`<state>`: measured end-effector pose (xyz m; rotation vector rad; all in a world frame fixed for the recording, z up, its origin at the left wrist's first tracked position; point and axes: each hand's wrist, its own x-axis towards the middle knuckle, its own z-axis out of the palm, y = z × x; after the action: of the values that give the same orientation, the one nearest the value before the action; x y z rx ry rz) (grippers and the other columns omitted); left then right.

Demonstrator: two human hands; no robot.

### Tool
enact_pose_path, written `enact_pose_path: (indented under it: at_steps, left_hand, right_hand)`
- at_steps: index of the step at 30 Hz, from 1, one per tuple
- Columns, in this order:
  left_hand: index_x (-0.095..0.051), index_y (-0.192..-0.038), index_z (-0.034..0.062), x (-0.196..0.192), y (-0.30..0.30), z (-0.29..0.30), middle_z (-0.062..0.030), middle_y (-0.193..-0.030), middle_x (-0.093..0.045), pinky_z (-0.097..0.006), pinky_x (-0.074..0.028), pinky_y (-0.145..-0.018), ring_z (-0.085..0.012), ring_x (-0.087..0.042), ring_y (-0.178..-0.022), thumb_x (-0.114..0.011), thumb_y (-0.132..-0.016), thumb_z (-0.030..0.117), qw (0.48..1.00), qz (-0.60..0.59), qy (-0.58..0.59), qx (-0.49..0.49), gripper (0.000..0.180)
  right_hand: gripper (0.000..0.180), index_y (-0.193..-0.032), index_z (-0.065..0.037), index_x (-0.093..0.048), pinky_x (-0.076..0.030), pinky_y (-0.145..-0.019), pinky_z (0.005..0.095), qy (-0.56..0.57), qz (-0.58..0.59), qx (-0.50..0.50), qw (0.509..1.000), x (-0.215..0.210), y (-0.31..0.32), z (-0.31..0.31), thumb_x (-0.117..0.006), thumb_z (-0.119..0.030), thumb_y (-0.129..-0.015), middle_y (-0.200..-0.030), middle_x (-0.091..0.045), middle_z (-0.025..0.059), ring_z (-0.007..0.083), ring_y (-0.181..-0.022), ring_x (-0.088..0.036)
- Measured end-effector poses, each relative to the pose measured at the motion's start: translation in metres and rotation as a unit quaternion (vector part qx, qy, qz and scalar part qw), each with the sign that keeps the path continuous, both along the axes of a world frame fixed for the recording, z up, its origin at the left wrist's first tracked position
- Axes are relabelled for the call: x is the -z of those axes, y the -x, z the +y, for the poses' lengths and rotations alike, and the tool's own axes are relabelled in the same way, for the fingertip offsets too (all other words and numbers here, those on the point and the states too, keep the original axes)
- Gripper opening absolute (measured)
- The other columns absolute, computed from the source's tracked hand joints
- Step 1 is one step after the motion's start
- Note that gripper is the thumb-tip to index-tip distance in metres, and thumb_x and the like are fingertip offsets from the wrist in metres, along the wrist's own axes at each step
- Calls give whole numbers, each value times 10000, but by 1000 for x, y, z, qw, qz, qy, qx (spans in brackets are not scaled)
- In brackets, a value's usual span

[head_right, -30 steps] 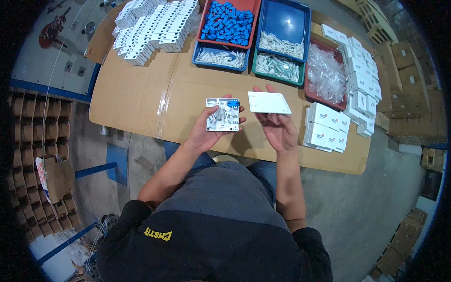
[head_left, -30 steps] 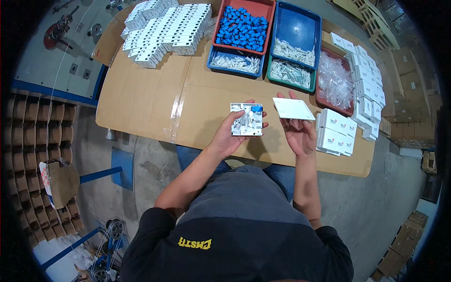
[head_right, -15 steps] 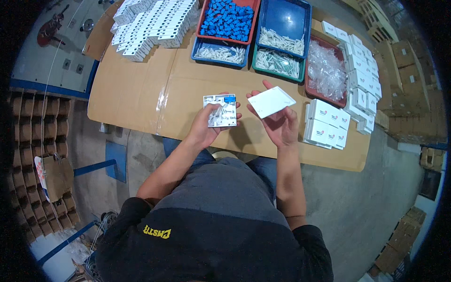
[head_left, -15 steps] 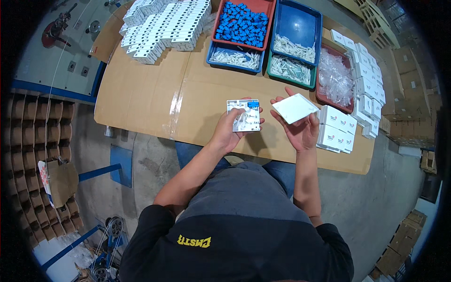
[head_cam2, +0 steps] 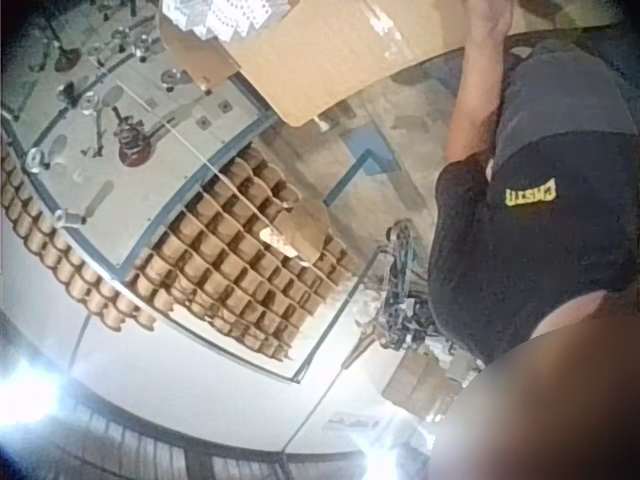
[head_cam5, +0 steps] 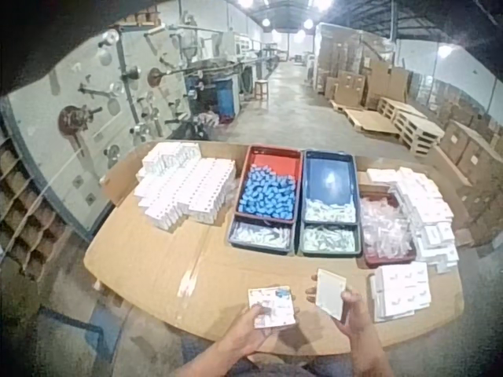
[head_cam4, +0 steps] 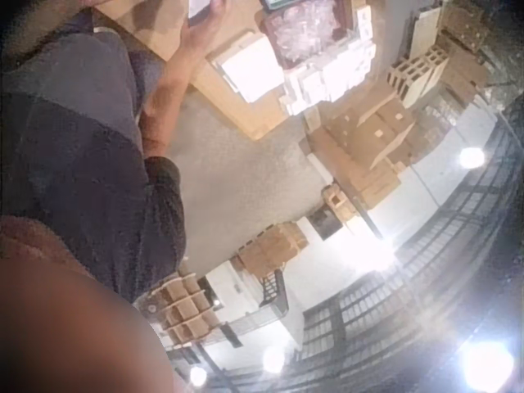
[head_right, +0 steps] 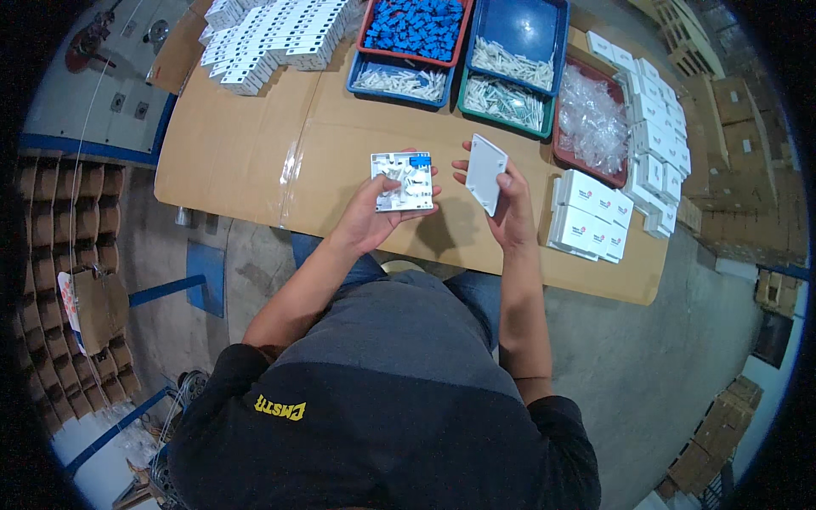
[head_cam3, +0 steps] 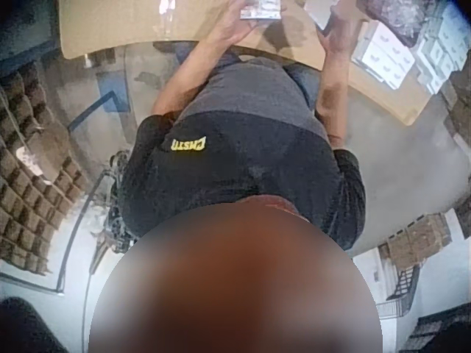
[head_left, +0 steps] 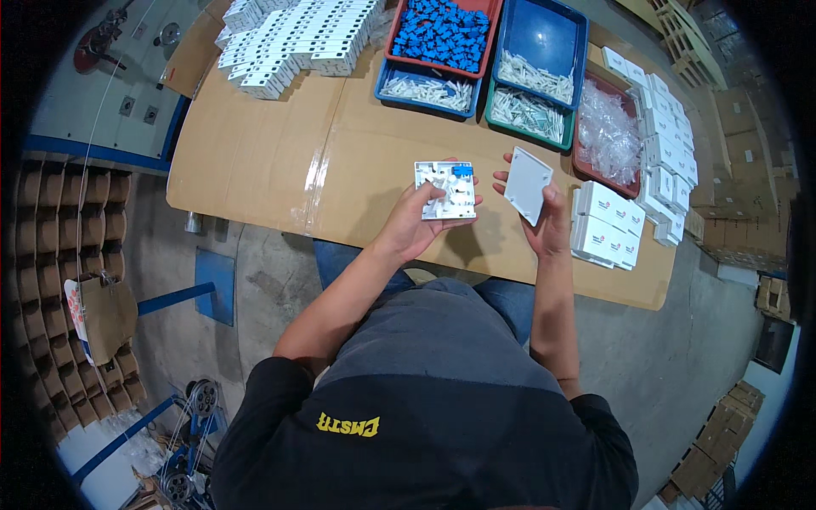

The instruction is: Assembling and packaging electrical components/switches into small white cardboard boxes.

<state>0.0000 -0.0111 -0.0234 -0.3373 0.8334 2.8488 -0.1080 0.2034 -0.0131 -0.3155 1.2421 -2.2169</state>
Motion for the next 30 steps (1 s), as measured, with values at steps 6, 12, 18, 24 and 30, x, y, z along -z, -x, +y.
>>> enact_pose_path:
  at_steps: [6, 12, 18, 24, 30]
  left_hand:
    - [-445, -1527, 137, -5, 0, -7, -156, -1394, -619, -517, -551, -994, -344, -643, -1233, -291, -1098, 495, 994, -17, -107, 35, 580]
    - [-497, -1479, 159, -5, -3, 3, -88, -1370, -628, -487, -533, -1004, -267, -639, -1221, -276, -1079, 643, 996, -59, -53, 39, 665]
    - [-481, -1474, 179, -13, -4, 7, -69, -1337, -628, -445, -537, -994, -246, -633, -1210, -279, -1092, 614, 997, -71, -22, 17, 613]
    - [-454, -1489, 184, -13, -4, 8, -61, -1346, -613, -441, -537, -993, -236, -626, -1209, -280, -1092, 615, 997, -78, -19, 12, 612]
    - [-442, -1496, 181, -10, -3, 8, -63, -1351, -603, -430, -537, -986, -229, -617, -1214, -285, -1091, 617, 998, -66, -15, 18, 616]
  right_hand:
    - [758, -1466, -66, -556, -463, -1074, 399, -224, 342, -16, 912, -22, -3, -13, -854, -132, -773, -1448, -574, 124, 282, -1263, -612]
    - [684, -1393, -127, -655, -510, -1043, 407, -291, 491, -60, 819, -40, -23, -38, -870, -171, -745, -1449, -578, 158, 318, -1297, -600]
    - [669, -1381, -167, -682, -493, -1072, 426, -272, 545, -51, 791, -28, -26, -47, -868, -163, -739, -1480, -570, 160, 346, -1310, -589]
    - [677, -1375, -167, -689, -486, -1079, 434, -275, 544, -50, 791, -22, -26, -47, -876, -165, -725, -1483, -569, 163, 350, -1317, -582]
    - [679, -1377, -169, -688, -486, -1078, 436, -274, 547, -47, 790, -21, -25, -48, -877, -166, -724, -1483, -570, 157, 352, -1321, -579]
